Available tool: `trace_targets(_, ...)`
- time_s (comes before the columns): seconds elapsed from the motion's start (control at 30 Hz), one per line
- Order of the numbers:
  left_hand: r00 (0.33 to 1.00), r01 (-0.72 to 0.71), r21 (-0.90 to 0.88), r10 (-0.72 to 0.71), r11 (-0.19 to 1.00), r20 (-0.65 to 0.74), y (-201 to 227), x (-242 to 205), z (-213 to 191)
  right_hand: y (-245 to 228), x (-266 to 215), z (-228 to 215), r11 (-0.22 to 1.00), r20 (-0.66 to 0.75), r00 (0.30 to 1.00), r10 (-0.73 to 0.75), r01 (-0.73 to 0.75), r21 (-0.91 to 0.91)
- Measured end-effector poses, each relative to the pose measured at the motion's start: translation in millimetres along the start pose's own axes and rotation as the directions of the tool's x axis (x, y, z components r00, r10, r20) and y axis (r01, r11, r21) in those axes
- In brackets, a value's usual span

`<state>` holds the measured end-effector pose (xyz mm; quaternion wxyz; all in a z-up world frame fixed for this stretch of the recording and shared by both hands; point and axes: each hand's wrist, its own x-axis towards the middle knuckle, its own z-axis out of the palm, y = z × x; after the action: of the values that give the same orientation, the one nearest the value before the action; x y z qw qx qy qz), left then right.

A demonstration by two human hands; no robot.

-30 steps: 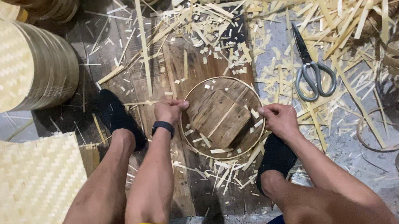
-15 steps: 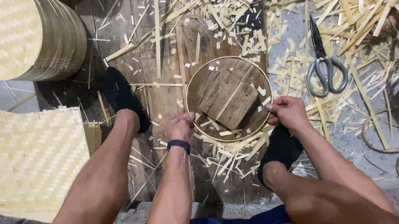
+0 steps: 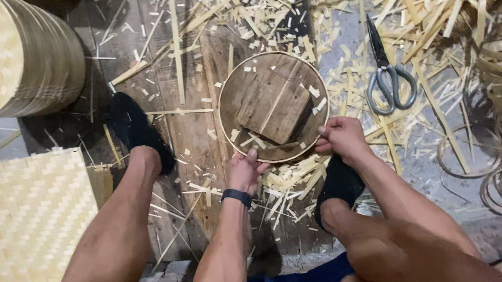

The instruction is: The person places a woven mat on a wooden block and trims the edges using shears. They then flip the mat, place a circular frame on top, and trim the excess material to fit the frame. The finished piece is stacked with others.

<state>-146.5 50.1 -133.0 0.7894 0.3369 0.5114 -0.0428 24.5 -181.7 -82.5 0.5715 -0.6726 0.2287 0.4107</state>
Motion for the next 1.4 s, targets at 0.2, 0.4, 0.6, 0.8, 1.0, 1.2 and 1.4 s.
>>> trace_targets(0.2,0.985,0.052,0.046,-0.044,0.998,-0.166,13.3,-8.2,11.7,3.3,1.7,1.0,0.998,0.005,1.0,0.013,-0.014,0.064)
trace_targets(0.4,0.972,-0.208,0.556,0.231,0.805,0.029,141.2,-72.3,45.2,-68.1,-40.0,8.6,0.876,0.077,0.917,-0.391,0.397,-0.273)
trace_targets(0.6,0.789,-0.48,0.868,0.495,0.126,0.364,183.9,-131.1,116.5,-118.2,-59.8,44.5,0.842,0.172,0.874,-0.454,0.484,-0.237)
trace_targets(0.8,0.579,-0.775,0.501,0.75,0.384,0.321,152.6,-118.0,161.9,-121.9,-56.2,53.0,0.82,0.033,0.876,-0.481,0.463,-0.337)
trace_targets(1.0,0.573,-0.712,0.637,0.768,0.295,0.286,150.7,-88.9,158.5,-126.7,-70.1,50.6,0.802,0.013,0.839,-0.544,0.524,-0.287)
trace_targets(1.2,0.573,-0.58,0.746,0.815,0.329,0.087,176.3,-49.6,113.9,-80.4,-54.2,-9.2,0.894,0.277,0.921,-0.275,0.138,0.426)
trace_targets(1.4,0.663,-0.57,0.559,0.739,0.602,-0.121,284.6,-77.5,62.1,-15.6,-39.8,-41.5,0.664,0.514,0.664,-0.543,-0.035,0.747)
